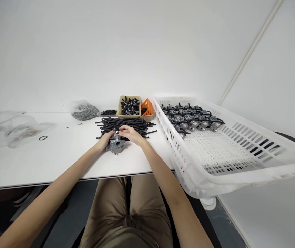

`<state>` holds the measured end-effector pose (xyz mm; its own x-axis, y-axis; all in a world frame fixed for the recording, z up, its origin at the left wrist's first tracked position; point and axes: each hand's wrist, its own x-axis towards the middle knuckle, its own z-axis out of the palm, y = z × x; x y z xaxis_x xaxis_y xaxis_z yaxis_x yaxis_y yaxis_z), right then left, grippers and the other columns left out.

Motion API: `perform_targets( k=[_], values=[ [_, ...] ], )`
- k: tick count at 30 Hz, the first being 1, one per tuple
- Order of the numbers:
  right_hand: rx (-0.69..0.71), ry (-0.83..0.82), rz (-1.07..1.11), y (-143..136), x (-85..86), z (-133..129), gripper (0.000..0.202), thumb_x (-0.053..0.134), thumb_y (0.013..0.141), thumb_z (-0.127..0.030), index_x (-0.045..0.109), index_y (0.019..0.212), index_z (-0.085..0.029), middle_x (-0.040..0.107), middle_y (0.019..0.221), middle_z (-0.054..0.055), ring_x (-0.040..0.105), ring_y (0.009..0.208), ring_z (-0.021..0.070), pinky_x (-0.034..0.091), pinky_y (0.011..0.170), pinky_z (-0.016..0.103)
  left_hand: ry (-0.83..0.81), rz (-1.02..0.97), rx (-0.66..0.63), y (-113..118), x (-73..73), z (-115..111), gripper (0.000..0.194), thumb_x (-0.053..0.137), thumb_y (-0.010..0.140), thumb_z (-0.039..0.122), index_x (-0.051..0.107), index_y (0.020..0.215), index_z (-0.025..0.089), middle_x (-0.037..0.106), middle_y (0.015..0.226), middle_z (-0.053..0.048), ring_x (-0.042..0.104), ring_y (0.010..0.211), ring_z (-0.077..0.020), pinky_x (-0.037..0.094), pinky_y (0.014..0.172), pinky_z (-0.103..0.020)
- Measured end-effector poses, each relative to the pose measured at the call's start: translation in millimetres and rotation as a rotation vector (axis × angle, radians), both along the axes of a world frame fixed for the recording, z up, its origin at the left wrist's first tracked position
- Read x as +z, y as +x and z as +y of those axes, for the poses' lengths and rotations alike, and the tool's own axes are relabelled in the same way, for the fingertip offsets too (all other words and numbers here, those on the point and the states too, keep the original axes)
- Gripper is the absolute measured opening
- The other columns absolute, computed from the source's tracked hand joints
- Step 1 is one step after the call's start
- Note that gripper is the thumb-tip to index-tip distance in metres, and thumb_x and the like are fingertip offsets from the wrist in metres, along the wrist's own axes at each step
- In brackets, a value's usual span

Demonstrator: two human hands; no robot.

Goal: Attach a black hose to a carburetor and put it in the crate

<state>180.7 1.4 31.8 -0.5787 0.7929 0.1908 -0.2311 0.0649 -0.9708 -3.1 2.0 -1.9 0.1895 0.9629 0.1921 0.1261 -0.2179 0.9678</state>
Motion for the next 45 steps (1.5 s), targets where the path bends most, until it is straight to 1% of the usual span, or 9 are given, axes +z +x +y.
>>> perform_targets(
  k=[7, 13, 18, 22, 28, 33, 37, 42, 45],
  values=[
    [0.003, 0.012, -0.008, 0, -1.0, 0, 0.035, 0.075, 0.068, -0.035, 0.050, 0.088, -0.020, 0.061, 0.075, -0.002, 0.061, 0.078, 0.0135, 0.047, 0.074, 0.025, 0.002, 0.015, -0.008, -1, 0.6, -1, 0.050, 0.053, 0.079, 0.065, 0.054, 0.067, 0.017, 0.058, 0.067, -0.003, 0.049, 0.062, -0.0175, 0.040, 0.062, -0.030],
    [0.010, 0.010, -0.011, -1, -3.3, 3, 0.040, 0.077, 0.066, -0.042, 0.053, 0.089, -0.019, 0.065, 0.077, 0.000, 0.061, 0.081, 0.0150, 0.046, 0.075, 0.026, 0.022, 0.044, 0.005, 2, 6.3, -5, 0.053, 0.052, 0.076, 0.069, 0.055, 0.067, 0.017, 0.058, 0.067, -0.004, 0.050, 0.065, -0.0197, 0.042, 0.065, -0.032],
    [0.015, 0.127, -0.046, 0, -5.0, 5, 0.041, 0.075, 0.067, -0.050, 0.063, 0.085, -0.016, 0.065, 0.084, 0.003, 0.059, 0.085, 0.0157, 0.044, 0.080, 0.028, 0.012, 0.006, 0.015, 4, 6.4, -5, 0.052, 0.055, 0.075, 0.068, 0.057, 0.067, 0.017, 0.061, 0.070, -0.005, 0.053, 0.071, -0.0212, 0.043, 0.074, -0.033],
    [-0.018, 0.191, -0.062, -1, -6.2, 6, 0.045, 0.074, 0.066, -0.055, 0.063, 0.082, -0.015, 0.063, 0.082, 0.003, 0.057, 0.080, 0.0145, 0.043, 0.077, 0.027, 0.016, -0.010, 0.022, 2, 2.8, -2, 0.051, 0.057, 0.074, 0.067, 0.059, 0.068, 0.016, 0.062, 0.073, -0.005, 0.054, 0.073, -0.0212, 0.043, 0.074, -0.033],
    [-0.042, 0.153, -0.042, -4, -7.5, 4, 0.041, 0.080, 0.062, -0.045, 0.058, 0.080, -0.017, 0.058, 0.077, -0.001, 0.054, 0.074, 0.0119, 0.043, 0.071, 0.024, -0.010, 0.001, -0.014, 1, -1.0, -1, 0.054, 0.055, 0.075, 0.068, 0.062, 0.072, 0.015, 0.063, 0.074, -0.006, 0.054, 0.072, -0.0211, 0.043, 0.071, -0.032],
    [0.050, 0.054, 0.010, 0, -9.4, 6, 0.040, 0.076, 0.066, -0.047, 0.062, 0.088, -0.017, 0.064, 0.084, 0.002, 0.059, 0.084, 0.0146, 0.044, 0.082, 0.027, -0.050, -0.026, -0.043, 1, -1.6, -1, 0.053, 0.055, 0.077, 0.066, 0.065, 0.081, 0.015, 0.066, 0.081, -0.007, 0.057, 0.076, -0.0221, 0.044, 0.073, -0.032],
    [0.018, 0.055, 0.003, 1, -11.6, 9, 0.042, 0.082, 0.060, -0.040, 0.061, 0.088, -0.017, 0.065, 0.082, 0.001, 0.060, 0.083, 0.0145, 0.045, 0.081, 0.027, -0.042, -0.033, -0.010, 1, -2.0, -1, 0.053, 0.057, 0.075, 0.067, 0.064, 0.074, 0.015, 0.065, 0.077, -0.006, 0.057, 0.073, -0.0215, 0.044, 0.071, -0.031],
    [0.100, -0.003, 0.024, 1, -12.4, 10, 0.043, 0.075, 0.069, -0.042, 0.062, 0.101, -0.018, 0.067, 0.089, 0.003, 0.062, 0.090, 0.0162, 0.045, 0.083, 0.028, -0.062, -0.039, -0.042, 1, -4.1, -1, 0.054, 0.055, 0.077, 0.066, 0.067, 0.080, 0.013, 0.067, 0.082, -0.007, 0.058, 0.075, -0.0213, 0.044, 0.073, -0.031],
    [0.031, 0.017, 0.001, 1, -13.7, 11, 0.041, 0.081, 0.061, -0.039, 0.062, 0.091, -0.016, 0.067, 0.088, 0.004, 0.062, 0.087, 0.0167, 0.046, 0.084, 0.029, -0.060, -0.045, -0.033, 0, -6.1, 1, 0.053, 0.055, 0.077, 0.065, 0.065, 0.078, 0.014, 0.066, 0.078, -0.007, 0.057, 0.072, -0.0209, 0.044, 0.071, -0.032]
  ],
)
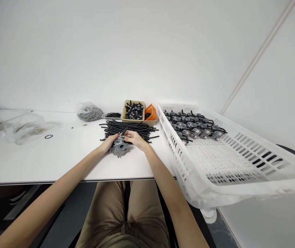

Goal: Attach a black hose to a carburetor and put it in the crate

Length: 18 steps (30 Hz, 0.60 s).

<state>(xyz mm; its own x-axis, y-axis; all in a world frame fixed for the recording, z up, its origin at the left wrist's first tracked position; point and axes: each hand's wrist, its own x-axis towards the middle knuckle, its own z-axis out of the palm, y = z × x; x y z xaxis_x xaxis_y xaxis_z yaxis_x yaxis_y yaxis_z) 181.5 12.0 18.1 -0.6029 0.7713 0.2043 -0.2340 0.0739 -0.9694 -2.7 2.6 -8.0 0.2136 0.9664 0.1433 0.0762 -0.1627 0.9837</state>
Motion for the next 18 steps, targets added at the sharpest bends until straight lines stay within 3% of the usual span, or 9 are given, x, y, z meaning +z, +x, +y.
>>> perform_targets(
  k=[2, 6, 11, 15, 18],
  values=[
    [-0.042, 0.009, 0.000, -0.5, -0.7, 0.4, 0.043, 0.083, 0.059, -0.038, 0.062, 0.090, -0.017, 0.068, 0.087, 0.004, 0.062, 0.087, 0.0171, 0.047, 0.084, 0.029, 0.005, -0.010, 0.016, 0.1, -0.5, 0.4, 0.052, 0.056, 0.076, 0.065, 0.064, 0.074, 0.014, 0.065, 0.076, -0.006, 0.056, 0.071, -0.0208, 0.044, 0.070, -0.032],
    [0.051, -0.023, 0.012, 0.1, -0.3, -0.1, 0.042, 0.075, 0.069, -0.043, 0.064, 0.100, -0.018, 0.068, 0.090, 0.005, 0.063, 0.093, 0.0182, 0.046, 0.084, 0.030, -0.014, 0.005, 0.005, 0.8, 1.6, -0.9, 0.055, 0.056, 0.074, 0.068, 0.065, 0.079, 0.013, 0.066, 0.079, -0.008, 0.057, 0.075, -0.0227, 0.045, 0.072, -0.033],
    [-0.020, 0.055, -0.013, -0.6, 1.6, -1.4, 0.038, 0.081, 0.063, -0.038, 0.062, 0.088, -0.018, 0.067, 0.083, 0.002, 0.062, 0.086, 0.0162, 0.047, 0.081, 0.028, 0.008, -0.006, 0.019, 1.2, 3.2, -2.6, 0.053, 0.057, 0.074, 0.066, 0.063, 0.074, 0.014, 0.065, 0.077, -0.007, 0.057, 0.073, -0.0217, 0.044, 0.071, -0.032],
    [0.062, 0.012, 0.001, 0.8, 2.7, -2.0, 0.038, 0.075, 0.068, -0.040, 0.062, 0.097, -0.018, 0.067, 0.089, 0.004, 0.062, 0.090, 0.0165, 0.046, 0.081, 0.027, -0.018, -0.016, -0.006, 1.4, 2.7, -2.7, 0.050, 0.056, 0.077, 0.063, 0.064, 0.076, 0.014, 0.064, 0.076, -0.005, 0.056, 0.071, -0.0189, 0.043, 0.070, -0.030],
    [0.050, 0.009, -0.004, 1.1, 2.5, -1.9, 0.036, 0.077, 0.066, -0.037, 0.063, 0.091, -0.017, 0.067, 0.088, 0.004, 0.062, 0.089, 0.0163, 0.046, 0.082, 0.027, -0.018, -0.026, -0.001, 2.0, 3.8, -3.2, 0.048, 0.057, 0.077, 0.062, 0.063, 0.074, 0.014, 0.064, 0.074, -0.004, 0.055, 0.070, -0.0181, 0.042, 0.070, -0.029]
  ],
)
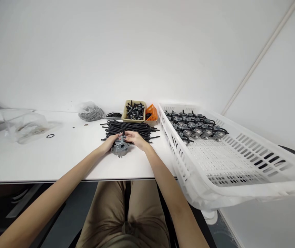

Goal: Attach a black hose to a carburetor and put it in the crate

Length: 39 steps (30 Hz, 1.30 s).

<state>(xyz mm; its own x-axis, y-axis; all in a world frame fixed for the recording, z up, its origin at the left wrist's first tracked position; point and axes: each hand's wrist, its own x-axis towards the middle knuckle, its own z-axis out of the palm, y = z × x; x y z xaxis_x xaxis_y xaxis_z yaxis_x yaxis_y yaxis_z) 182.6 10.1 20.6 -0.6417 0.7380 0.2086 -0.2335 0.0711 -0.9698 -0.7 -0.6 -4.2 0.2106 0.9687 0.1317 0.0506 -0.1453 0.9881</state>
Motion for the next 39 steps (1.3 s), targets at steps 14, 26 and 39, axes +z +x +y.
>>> perform_targets(
  k=[14, 26, 39],
  values=[
    [0.007, 0.019, 0.010, -1.9, -1.1, 0.6, 0.039, 0.078, 0.065, -0.037, 0.062, 0.096, -0.017, 0.066, 0.091, 0.004, 0.061, 0.087, 0.0153, 0.045, 0.083, 0.028, 0.020, 0.013, 0.002, 0.0, -1.0, 1.0, 0.050, 0.057, 0.075, 0.063, 0.062, 0.076, 0.013, 0.064, 0.077, -0.006, 0.055, 0.073, -0.0204, 0.042, 0.072, -0.031],
    [-0.045, 0.040, 0.004, -3.3, -1.7, 0.3, 0.035, 0.081, 0.062, -0.036, 0.063, 0.085, -0.017, 0.065, 0.083, 0.002, 0.060, 0.084, 0.0147, 0.045, 0.080, 0.026, 0.024, 0.009, 0.011, 0.0, -5.0, 4.6, 0.043, 0.056, 0.076, 0.057, 0.058, 0.070, 0.015, 0.061, 0.073, -0.004, 0.052, 0.070, -0.0188, 0.041, 0.068, -0.030],
    [-0.014, -0.002, 0.036, -2.6, -3.2, 1.7, 0.036, 0.080, 0.064, -0.035, 0.063, 0.091, -0.018, 0.065, 0.088, 0.001, 0.060, 0.083, 0.0133, 0.046, 0.078, 0.024, 0.034, 0.011, 0.012, 0.1, -2.0, 2.6, 0.043, 0.057, 0.075, 0.057, 0.058, 0.069, 0.015, 0.060, 0.072, -0.003, 0.052, 0.068, -0.0181, 0.041, 0.068, -0.029]
  ],
)
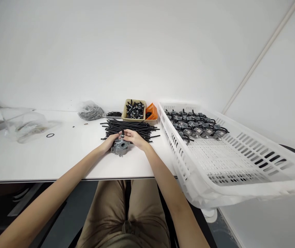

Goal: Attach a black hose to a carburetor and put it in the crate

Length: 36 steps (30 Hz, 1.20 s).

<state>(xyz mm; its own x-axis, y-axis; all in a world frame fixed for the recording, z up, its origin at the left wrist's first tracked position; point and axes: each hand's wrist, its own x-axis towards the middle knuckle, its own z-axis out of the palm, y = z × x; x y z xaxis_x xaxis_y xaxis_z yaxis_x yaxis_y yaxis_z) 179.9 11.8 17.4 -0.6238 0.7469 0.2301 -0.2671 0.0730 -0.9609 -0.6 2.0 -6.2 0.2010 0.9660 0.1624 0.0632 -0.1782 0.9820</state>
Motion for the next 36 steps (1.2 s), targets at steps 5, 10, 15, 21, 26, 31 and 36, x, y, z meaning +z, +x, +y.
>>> perform_targets(
  k=[5, 10, 15, 21, 26, 31, 36],
  values=[
    [-0.008, 0.011, -0.026, 0.1, 2.3, -2.7, 0.034, 0.081, 0.062, -0.034, 0.062, 0.085, -0.017, 0.064, 0.084, 0.001, 0.058, 0.080, 0.0124, 0.044, 0.076, 0.023, 0.000, -0.013, -0.019, -0.2, -0.7, -0.3, 0.042, 0.057, 0.077, 0.056, 0.058, 0.069, 0.015, 0.061, 0.073, -0.003, 0.053, 0.069, -0.0180, 0.041, 0.068, -0.029],
    [0.010, -0.013, -0.013, -0.7, 2.3, -2.8, 0.035, 0.078, 0.067, -0.041, 0.062, 0.087, -0.017, 0.064, 0.084, 0.001, 0.059, 0.079, 0.0122, 0.045, 0.077, 0.024, -0.008, 0.001, -0.023, -0.6, -1.0, -0.3, 0.044, 0.056, 0.077, 0.059, 0.058, 0.069, 0.015, 0.059, 0.070, -0.003, 0.051, 0.066, -0.0180, 0.041, 0.067, -0.030],
    [-0.029, 0.069, -0.049, 0.7, 0.8, -1.0, 0.038, 0.082, 0.063, -0.039, 0.062, 0.086, -0.016, 0.065, 0.083, 0.002, 0.060, 0.081, 0.0138, 0.046, 0.079, 0.026, 0.009, 0.017, -0.009, -0.8, -1.7, 0.7, 0.043, 0.056, 0.077, 0.058, 0.058, 0.069, 0.016, 0.060, 0.072, -0.004, 0.051, 0.069, -0.0188, 0.040, 0.067, -0.030],
    [-0.016, 0.086, -0.046, 1.0, -2.0, 0.0, 0.045, 0.076, 0.067, -0.052, 0.067, 0.091, -0.016, 0.069, 0.086, 0.005, 0.062, 0.088, 0.0173, 0.046, 0.084, 0.030, -0.013, 0.015, -0.038, -1.1, -1.8, 0.1, 0.043, 0.055, 0.078, 0.057, 0.061, 0.074, 0.015, 0.061, 0.073, -0.004, 0.052, 0.068, -0.0191, 0.040, 0.066, -0.030],
    [-0.061, 0.113, -0.049, 0.6, -0.5, -1.4, 0.045, 0.078, 0.064, -0.052, 0.068, 0.091, -0.017, 0.069, 0.087, 0.005, 0.063, 0.087, 0.0175, 0.046, 0.085, 0.030, 0.023, 0.037, 0.018, -1.3, -0.7, -1.5, 0.040, 0.055, 0.076, 0.053, 0.055, 0.062, 0.016, 0.057, 0.065, -0.002, 0.049, 0.063, -0.0175, 0.038, 0.062, -0.029],
    [-0.018, 0.151, -0.087, 0.3, 1.3, -2.5, 0.048, 0.073, 0.068, -0.056, 0.069, 0.093, -0.016, 0.069, 0.088, 0.006, 0.062, 0.089, 0.0186, 0.046, 0.085, 0.031, 0.011, 0.018, -0.012, -0.2, 1.0, -2.8, 0.039, 0.055, 0.077, 0.053, 0.062, 0.075, 0.015, 0.060, 0.072, -0.002, 0.052, 0.068, -0.0172, 0.040, 0.066, -0.028],
    [-0.038, 0.183, -0.070, -3.1, -2.7, 0.2, 0.049, 0.071, 0.069, -0.058, 0.068, 0.093, -0.016, 0.068, 0.088, 0.006, 0.060, 0.081, 0.0151, 0.046, 0.080, 0.027, 0.016, 0.035, 0.021, -0.3, -2.2, -0.1, 0.037, 0.052, 0.077, 0.050, 0.056, 0.064, 0.015, 0.058, 0.067, -0.003, 0.050, 0.063, -0.0166, 0.039, 0.062, -0.028]
  ],
)
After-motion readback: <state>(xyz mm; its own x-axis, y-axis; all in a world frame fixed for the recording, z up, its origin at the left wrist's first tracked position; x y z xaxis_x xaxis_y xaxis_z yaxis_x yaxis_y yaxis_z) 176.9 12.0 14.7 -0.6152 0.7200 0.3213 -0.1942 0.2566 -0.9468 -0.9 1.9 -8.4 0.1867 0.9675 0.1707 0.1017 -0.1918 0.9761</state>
